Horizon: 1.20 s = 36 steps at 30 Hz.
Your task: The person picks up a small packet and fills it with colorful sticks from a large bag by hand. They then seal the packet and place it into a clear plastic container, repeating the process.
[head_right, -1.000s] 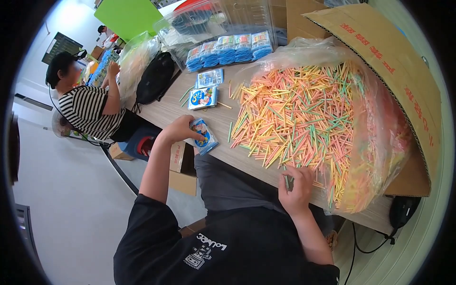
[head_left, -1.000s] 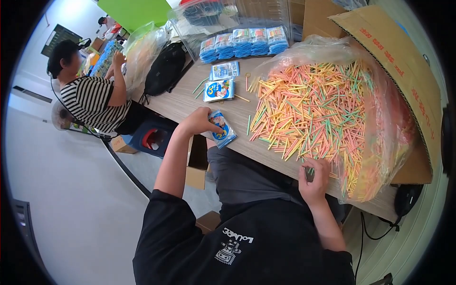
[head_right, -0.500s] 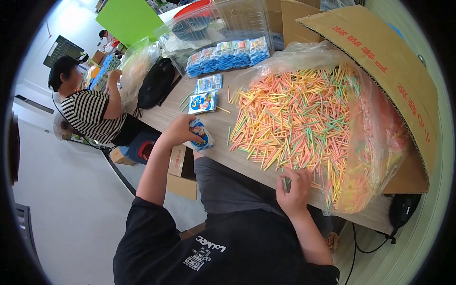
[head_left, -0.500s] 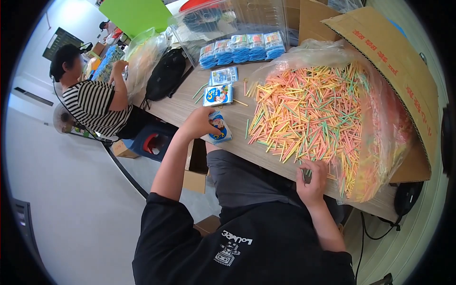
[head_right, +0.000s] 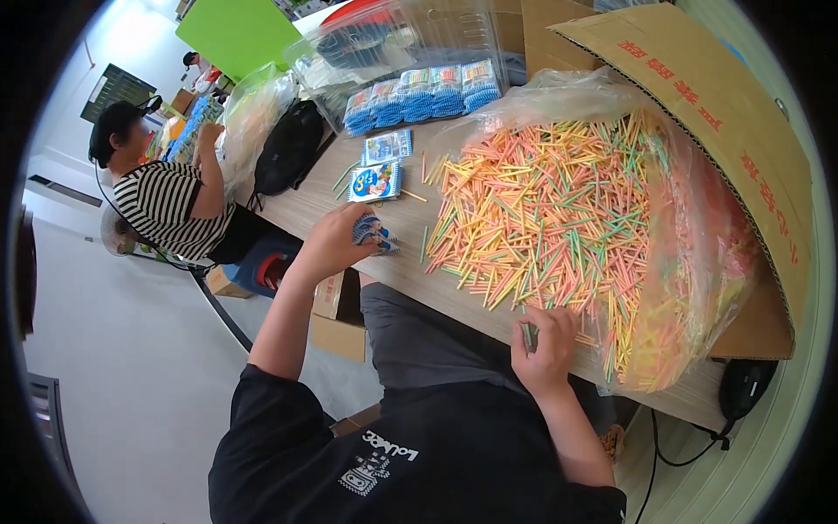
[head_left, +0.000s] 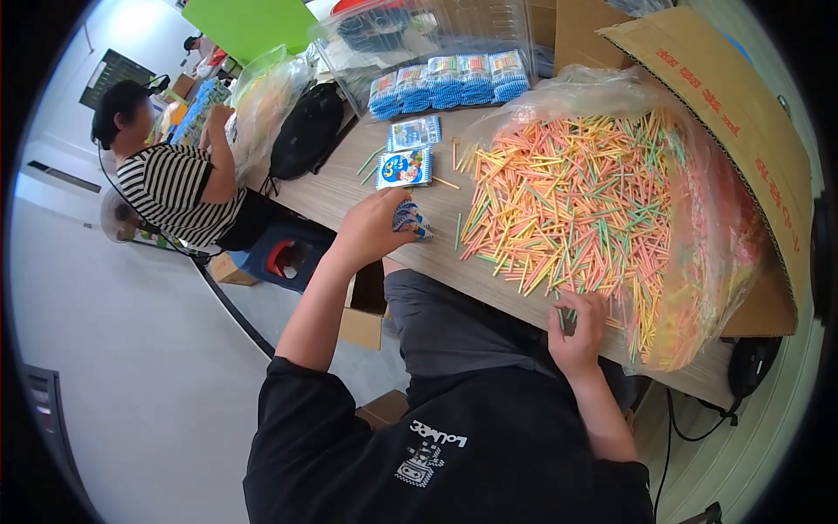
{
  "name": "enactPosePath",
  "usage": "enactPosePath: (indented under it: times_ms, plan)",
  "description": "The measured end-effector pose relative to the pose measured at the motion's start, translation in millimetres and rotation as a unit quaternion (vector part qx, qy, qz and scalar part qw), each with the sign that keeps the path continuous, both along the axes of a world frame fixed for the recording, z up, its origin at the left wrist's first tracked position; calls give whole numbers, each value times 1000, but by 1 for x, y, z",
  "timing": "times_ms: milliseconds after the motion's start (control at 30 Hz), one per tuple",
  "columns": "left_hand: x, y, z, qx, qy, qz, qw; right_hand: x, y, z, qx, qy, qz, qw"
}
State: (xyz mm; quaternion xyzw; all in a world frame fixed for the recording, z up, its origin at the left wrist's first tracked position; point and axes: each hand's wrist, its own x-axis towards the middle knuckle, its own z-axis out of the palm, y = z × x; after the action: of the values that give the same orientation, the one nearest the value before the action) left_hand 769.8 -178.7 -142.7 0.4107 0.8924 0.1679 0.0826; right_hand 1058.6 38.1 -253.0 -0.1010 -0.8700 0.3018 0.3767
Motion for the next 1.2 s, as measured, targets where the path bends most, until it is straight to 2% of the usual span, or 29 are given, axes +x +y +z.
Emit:
enactPosePath:
  times_ms: [200, 367, 500, 567, 633, 700, 733, 800, 967, 1067, 1200]
  plan:
    - [-3, 2, 6, -71, -12, 12, 997, 0, 1, 0, 7, 4, -2, 1000]
    - [-5, 3, 3, -66, -1, 22, 998, 1, 1, 1, 7, 3, -3, 1000]
    - [-10, 14, 20, -24, 28, 4, 999, 2, 3, -2, 2, 6, 0, 1000]
    - [-20, 27, 44, -5, 48, 18, 999, 1, 3, -2, 2, 9, -2, 1000]
    - [-40, 37, 55, 3, 60, 29, 998, 1, 3, -2, -1, 9, -1, 1000]
    - [-71, 46, 64, 51, 142, 35, 988, 0, 2, -1, -1, 9, 0, 1000]
    - [-90, 50, 66, 51, 144, 34, 988, 1, 2, 0, -1, 7, -1, 1000]
    - [-130, 62, 62, 70, 219, 47, 972, 0, 2, 2, 0, 7, -6, 1000]
    - [-196, 99, 38, 68, 314, 21, 947, -2, 1, 4, 24, -3, -9, 1000]
    - [-229, 117, 8, 25, 425, -48, 903, -2, 0, 2, 35, -11, -12, 999]
    - [-253, 127, -17, 6, 447, -70, 892, -4, 0, 5, 55, -19, -22, 998]
